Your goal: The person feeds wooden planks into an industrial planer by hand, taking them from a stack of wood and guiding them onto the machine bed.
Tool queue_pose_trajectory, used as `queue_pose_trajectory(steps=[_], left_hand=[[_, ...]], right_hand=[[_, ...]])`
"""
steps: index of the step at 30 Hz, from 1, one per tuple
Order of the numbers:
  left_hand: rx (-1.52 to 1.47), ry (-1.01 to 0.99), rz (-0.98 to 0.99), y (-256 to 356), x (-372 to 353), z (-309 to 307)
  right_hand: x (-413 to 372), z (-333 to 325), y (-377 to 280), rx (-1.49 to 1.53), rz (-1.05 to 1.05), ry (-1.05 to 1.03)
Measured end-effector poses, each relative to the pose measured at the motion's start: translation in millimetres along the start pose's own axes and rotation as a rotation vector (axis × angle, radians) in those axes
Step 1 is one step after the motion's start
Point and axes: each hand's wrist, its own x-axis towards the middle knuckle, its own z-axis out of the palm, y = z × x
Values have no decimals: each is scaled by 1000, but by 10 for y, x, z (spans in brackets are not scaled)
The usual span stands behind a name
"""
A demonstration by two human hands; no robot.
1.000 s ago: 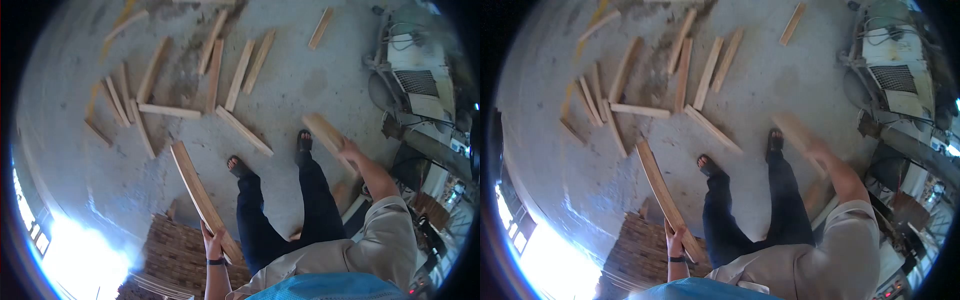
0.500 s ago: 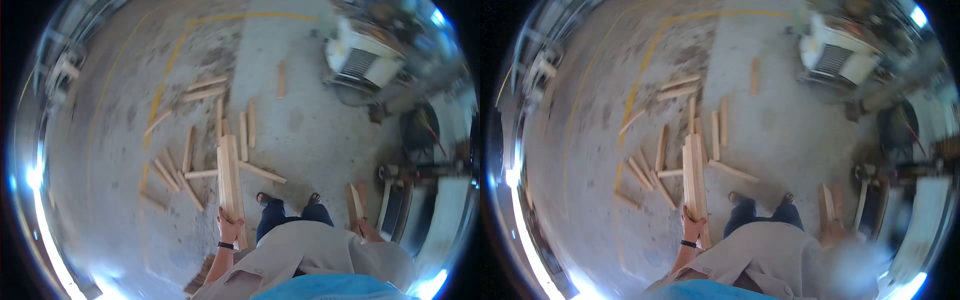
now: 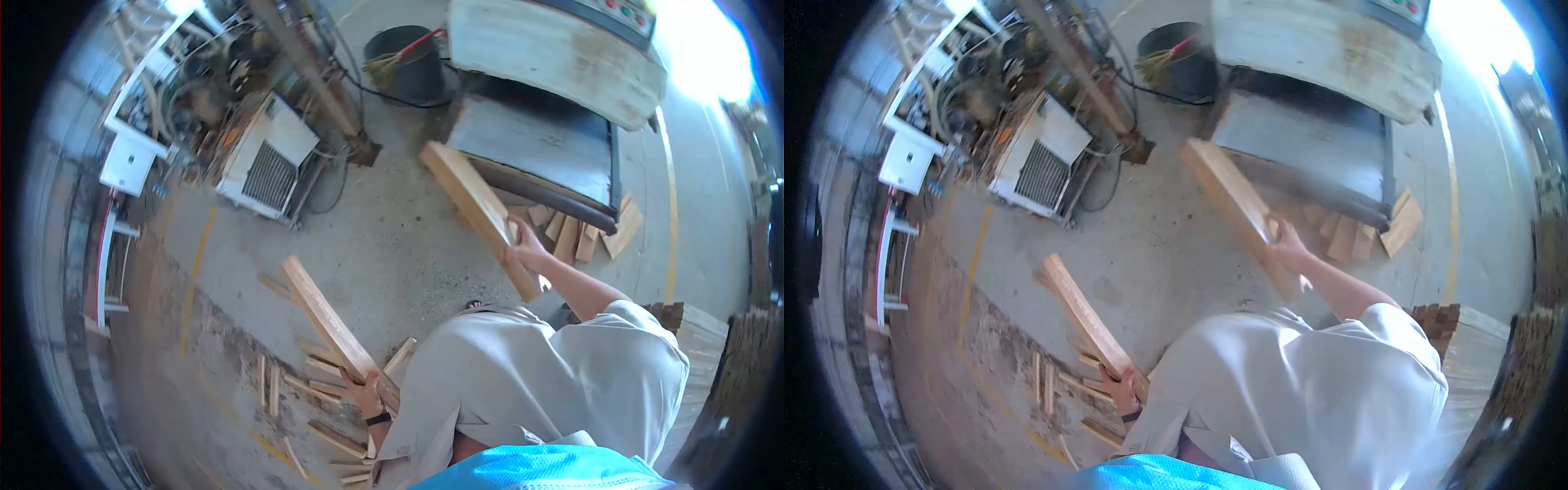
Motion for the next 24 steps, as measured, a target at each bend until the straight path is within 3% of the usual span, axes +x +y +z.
queue_pose_trajectory(steps=[2,4,7,11,15,18,20,24], left_hand=[[15,-62,41,-46,338,303],[-4,-136,108,-10,539,657],[105,-239,167,306,669,1053],[233,-381,211,631,1086,1636],[455,-485,328,980,1459,2275],[510,-606,418,927,2036,2717],[572,-668,454,1184,2136,3104],[638,-833,532,1275,2653,3841]], right_hand=[[255,-254,-238,-386,131,272],[555,-499,-377,-510,291,398],[836,-764,-475,-495,469,464],[1195,-807,-191,-549,519,535],[1129,-858,156,-305,404,710],[1038,-741,802,-88,468,676],[1010,-590,1165,248,329,567],[800,-507,681,496,364,501]])
